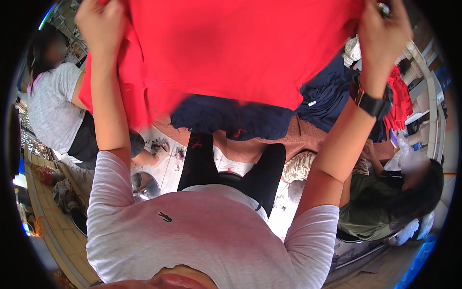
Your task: The person uses small scissors to trim loose threads and tags from a red garment. They repeatedly lift and turn the garment to access different areas while seated.
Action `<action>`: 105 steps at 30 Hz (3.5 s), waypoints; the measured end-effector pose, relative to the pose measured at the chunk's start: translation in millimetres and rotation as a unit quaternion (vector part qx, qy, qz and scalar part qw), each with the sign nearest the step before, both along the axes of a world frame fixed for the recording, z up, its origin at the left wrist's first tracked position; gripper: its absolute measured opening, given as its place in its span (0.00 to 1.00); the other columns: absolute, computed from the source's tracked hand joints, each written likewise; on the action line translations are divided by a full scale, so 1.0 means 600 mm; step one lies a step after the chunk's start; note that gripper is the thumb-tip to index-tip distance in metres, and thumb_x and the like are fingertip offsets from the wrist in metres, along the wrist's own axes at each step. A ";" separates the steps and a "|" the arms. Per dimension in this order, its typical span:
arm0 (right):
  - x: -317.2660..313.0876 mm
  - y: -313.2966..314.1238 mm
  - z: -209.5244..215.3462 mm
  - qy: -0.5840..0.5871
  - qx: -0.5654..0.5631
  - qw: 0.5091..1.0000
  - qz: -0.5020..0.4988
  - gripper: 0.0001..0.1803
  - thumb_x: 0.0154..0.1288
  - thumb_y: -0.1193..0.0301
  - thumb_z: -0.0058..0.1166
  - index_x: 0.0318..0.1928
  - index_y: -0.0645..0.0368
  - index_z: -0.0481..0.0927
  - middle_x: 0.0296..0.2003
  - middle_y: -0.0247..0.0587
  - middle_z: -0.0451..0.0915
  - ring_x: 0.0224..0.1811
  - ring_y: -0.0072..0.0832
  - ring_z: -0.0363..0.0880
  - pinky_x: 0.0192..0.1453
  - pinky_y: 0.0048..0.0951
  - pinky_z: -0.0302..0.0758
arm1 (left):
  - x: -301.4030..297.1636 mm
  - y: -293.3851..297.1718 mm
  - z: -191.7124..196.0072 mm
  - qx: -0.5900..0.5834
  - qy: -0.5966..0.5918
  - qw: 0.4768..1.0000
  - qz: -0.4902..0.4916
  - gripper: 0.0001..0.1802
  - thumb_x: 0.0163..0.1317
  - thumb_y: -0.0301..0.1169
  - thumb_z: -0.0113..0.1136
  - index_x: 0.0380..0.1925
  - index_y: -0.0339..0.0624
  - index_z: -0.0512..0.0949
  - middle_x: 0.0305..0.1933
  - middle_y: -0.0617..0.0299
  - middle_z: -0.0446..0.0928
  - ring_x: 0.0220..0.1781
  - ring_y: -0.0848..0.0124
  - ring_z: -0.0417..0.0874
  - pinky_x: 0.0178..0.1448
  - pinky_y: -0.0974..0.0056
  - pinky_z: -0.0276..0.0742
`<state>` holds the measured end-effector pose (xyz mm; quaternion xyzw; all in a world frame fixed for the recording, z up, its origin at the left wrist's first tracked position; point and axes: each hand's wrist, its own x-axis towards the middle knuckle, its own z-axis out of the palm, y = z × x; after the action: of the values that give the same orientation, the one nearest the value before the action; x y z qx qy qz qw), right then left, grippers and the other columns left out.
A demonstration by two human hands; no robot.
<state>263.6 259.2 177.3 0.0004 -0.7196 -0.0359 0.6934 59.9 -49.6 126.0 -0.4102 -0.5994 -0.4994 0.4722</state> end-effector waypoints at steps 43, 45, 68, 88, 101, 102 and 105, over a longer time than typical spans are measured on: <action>-0.047 -0.079 -0.398 -0.142 -0.538 0.796 0.240 0.11 0.67 0.69 0.70 0.40 0.63 0.83 0.31 0.27 0.81 0.32 0.12 0.72 0.38 0.17 0.70 | 0.105 0.258 -0.364 -0.084 -0.243 0.912 -0.319 0.04 0.65 0.18 0.64 0.37 0.31 0.77 0.37 0.56 0.81 0.36 0.69 0.85 0.43 0.66 0.83; -0.049 -0.081 -0.402 -0.163 -0.497 0.824 0.217 0.12 0.68 0.68 0.69 0.41 0.64 0.83 0.30 0.27 0.81 0.32 0.13 0.72 0.38 0.17 0.70 | 0.096 0.253 -0.364 -0.088 -0.315 0.859 -0.393 0.03 0.67 0.19 0.62 0.36 0.32 0.77 0.39 0.57 0.82 0.38 0.71 0.86 0.45 0.67 0.83; -0.052 -0.166 -0.422 -0.206 -0.695 0.619 0.303 0.26 0.82 0.51 0.45 0.29 0.56 0.73 0.19 0.21 0.61 0.17 0.10 0.54 0.20 0.20 0.49 | 0.081 0.236 -0.377 -0.120 -0.329 0.802 -0.484 0.01 0.70 0.17 0.57 0.38 0.32 0.76 0.46 0.57 0.82 0.47 0.73 0.83 0.55 0.67 0.80; -0.001 -0.163 -0.404 -0.222 -0.628 0.678 0.312 0.21 0.77 0.54 0.53 0.29 0.55 0.73 0.25 0.24 0.64 0.22 0.11 0.57 0.24 0.19 0.49 | 0.089 0.177 -0.366 -0.192 -0.201 0.843 -0.460 0.17 0.57 0.28 0.73 0.43 0.38 0.76 0.57 0.52 0.69 0.60 0.57 0.76 0.64 0.56 0.75; -0.045 -0.107 -0.419 -0.144 -0.541 0.783 0.272 0.17 0.74 0.67 0.62 0.27 0.51 0.71 0.21 0.17 0.61 0.24 0.10 0.55 0.26 0.20 0.51 | 0.104 0.229 -0.391 -0.090 -0.304 0.850 -0.421 0.08 0.69 0.20 0.62 0.43 0.33 0.73 0.38 0.58 0.78 0.44 0.71 0.81 0.51 0.65 0.79; -0.047 -0.103 -0.419 -0.137 -0.548 0.775 0.284 0.17 0.75 0.67 0.61 0.27 0.48 0.69 0.21 0.16 0.60 0.21 0.09 0.53 0.23 0.19 0.49 | 0.105 0.227 -0.392 -0.079 -0.328 0.835 -0.434 0.06 0.70 0.21 0.61 0.42 0.34 0.73 0.38 0.59 0.78 0.44 0.72 0.80 0.52 0.66 0.79; -0.049 -0.109 -0.414 -0.118 -0.593 0.730 0.319 0.19 0.75 0.68 0.60 0.27 0.45 0.67 0.19 0.16 0.60 0.18 0.08 0.52 0.21 0.19 0.46 | 0.103 0.218 -0.393 -0.032 -0.399 0.783 -0.475 0.04 0.75 0.24 0.57 0.40 0.35 0.72 0.37 0.61 0.77 0.44 0.74 0.79 0.54 0.67 0.77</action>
<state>234.5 194.0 -71.3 -0.1769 -0.6283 0.6214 0.4334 121.8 81.1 -110.1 -0.4220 -0.4793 -0.7601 -0.1201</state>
